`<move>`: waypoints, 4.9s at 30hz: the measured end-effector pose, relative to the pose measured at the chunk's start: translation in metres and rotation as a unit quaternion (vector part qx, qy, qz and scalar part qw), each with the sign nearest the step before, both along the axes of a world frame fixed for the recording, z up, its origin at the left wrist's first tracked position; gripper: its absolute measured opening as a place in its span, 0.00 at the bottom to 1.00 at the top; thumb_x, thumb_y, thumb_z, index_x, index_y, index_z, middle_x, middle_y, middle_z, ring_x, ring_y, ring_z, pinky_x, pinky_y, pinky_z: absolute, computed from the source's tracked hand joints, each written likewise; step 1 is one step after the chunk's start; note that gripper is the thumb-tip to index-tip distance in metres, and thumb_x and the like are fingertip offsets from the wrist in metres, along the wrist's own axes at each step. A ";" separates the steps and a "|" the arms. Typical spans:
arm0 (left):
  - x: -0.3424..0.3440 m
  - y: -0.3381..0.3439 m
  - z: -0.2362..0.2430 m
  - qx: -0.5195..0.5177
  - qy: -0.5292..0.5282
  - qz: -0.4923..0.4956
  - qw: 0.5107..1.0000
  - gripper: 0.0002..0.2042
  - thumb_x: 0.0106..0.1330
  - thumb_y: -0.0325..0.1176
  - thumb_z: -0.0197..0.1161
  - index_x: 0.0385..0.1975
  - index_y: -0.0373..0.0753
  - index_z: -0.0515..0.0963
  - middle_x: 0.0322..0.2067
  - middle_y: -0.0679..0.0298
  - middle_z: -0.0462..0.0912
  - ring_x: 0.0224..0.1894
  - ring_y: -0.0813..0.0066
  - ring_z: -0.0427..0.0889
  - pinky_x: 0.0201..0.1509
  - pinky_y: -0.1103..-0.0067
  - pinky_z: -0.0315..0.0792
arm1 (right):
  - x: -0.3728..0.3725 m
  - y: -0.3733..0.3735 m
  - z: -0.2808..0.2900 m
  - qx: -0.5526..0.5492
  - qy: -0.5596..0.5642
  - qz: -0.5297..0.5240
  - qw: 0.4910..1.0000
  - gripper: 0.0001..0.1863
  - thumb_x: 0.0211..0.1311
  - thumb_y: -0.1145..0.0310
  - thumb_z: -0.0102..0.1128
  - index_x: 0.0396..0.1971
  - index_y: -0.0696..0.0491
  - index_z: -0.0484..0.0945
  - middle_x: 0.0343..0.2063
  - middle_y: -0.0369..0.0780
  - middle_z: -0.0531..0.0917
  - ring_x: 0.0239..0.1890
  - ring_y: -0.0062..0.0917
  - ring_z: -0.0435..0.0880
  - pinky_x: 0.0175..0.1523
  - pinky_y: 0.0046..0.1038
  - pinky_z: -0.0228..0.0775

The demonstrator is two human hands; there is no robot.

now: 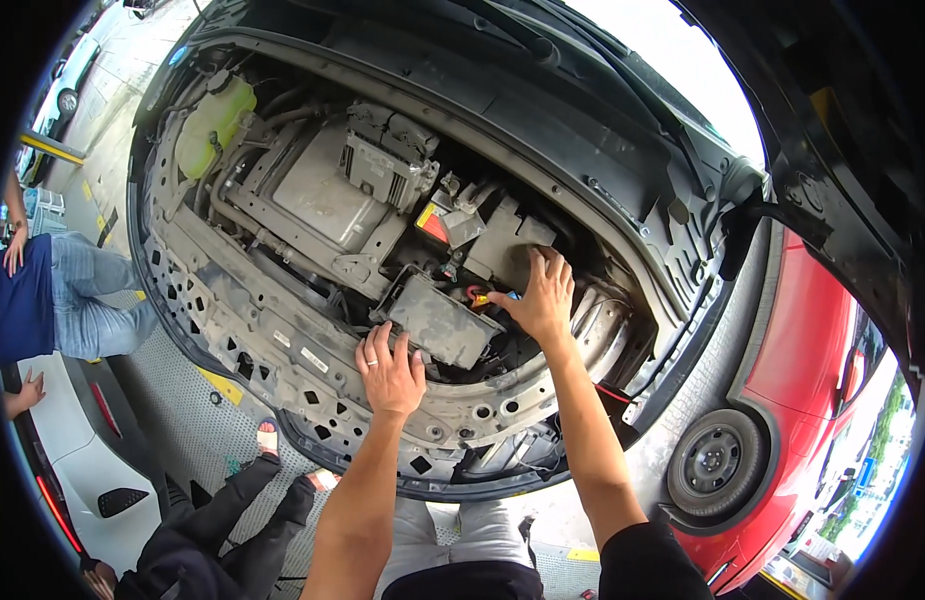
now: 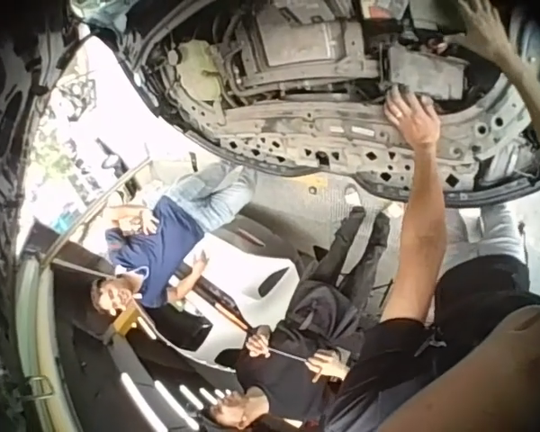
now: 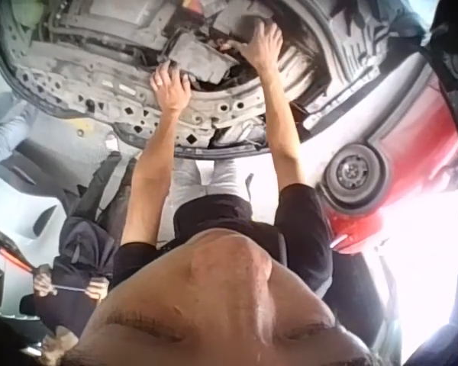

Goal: The recorder is working on the engine compartment of a car, using tools to manipulate components and wires.

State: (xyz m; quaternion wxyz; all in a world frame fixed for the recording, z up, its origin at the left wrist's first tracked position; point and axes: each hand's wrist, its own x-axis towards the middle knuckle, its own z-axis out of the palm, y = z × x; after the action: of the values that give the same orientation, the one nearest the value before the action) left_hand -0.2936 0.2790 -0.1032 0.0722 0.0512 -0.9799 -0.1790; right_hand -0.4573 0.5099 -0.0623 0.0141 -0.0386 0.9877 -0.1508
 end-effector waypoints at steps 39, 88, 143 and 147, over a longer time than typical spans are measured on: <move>0.002 -0.003 -0.004 0.003 -0.017 0.029 0.999 0.19 0.63 0.36 0.65 0.54 0.40 0.79 0.62 0.56 0.73 0.69 0.54 0.67 0.76 0.53 0.54 | -0.064 -0.009 -0.010 0.123 -0.086 0.120 0.981 0.76 0.22 0.54 0.87 0.81 0.42 0.51 0.69 0.58 0.63 0.67 0.56 0.67 0.66 0.53 0.70; -0.013 0.006 -0.006 0.028 -0.043 0.029 0.998 0.21 0.60 0.35 0.65 0.54 0.41 0.77 0.47 0.62 0.81 0.55 0.63 0.77 0.76 0.54 0.54 | -0.089 -0.040 0.012 0.328 -0.134 0.151 0.923 0.66 0.26 0.38 0.88 0.68 0.57 0.70 0.62 0.48 0.74 0.66 0.39 0.74 0.63 0.43 0.70; -0.001 0.001 -0.004 0.022 -0.002 0.041 0.999 0.18 0.62 0.34 0.64 0.52 0.39 0.79 0.46 0.59 0.83 0.52 0.60 0.79 0.77 0.56 0.54 | -0.152 0.032 0.144 0.271 0.137 0.156 0.940 0.63 0.33 0.50 0.90 0.76 0.40 0.65 0.75 0.47 0.61 0.79 0.45 0.55 0.81 0.56 0.44; 0.000 0.008 -0.008 0.021 0.016 0.041 0.999 0.18 0.62 0.34 0.65 0.53 0.39 0.80 0.51 0.58 0.80 0.57 0.60 0.78 0.77 0.56 0.54 | -0.091 0.026 0.167 0.146 0.228 0.110 0.956 0.48 0.48 0.55 0.85 0.72 0.45 0.71 0.74 0.49 0.65 0.77 0.44 0.62 0.80 0.54 0.49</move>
State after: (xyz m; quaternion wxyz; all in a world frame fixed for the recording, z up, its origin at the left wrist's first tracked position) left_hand -0.2936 0.2875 -0.1109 0.0939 0.0898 -0.9716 -0.1976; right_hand -0.5480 0.5360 0.1045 -0.1891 -0.1779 0.9657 0.0105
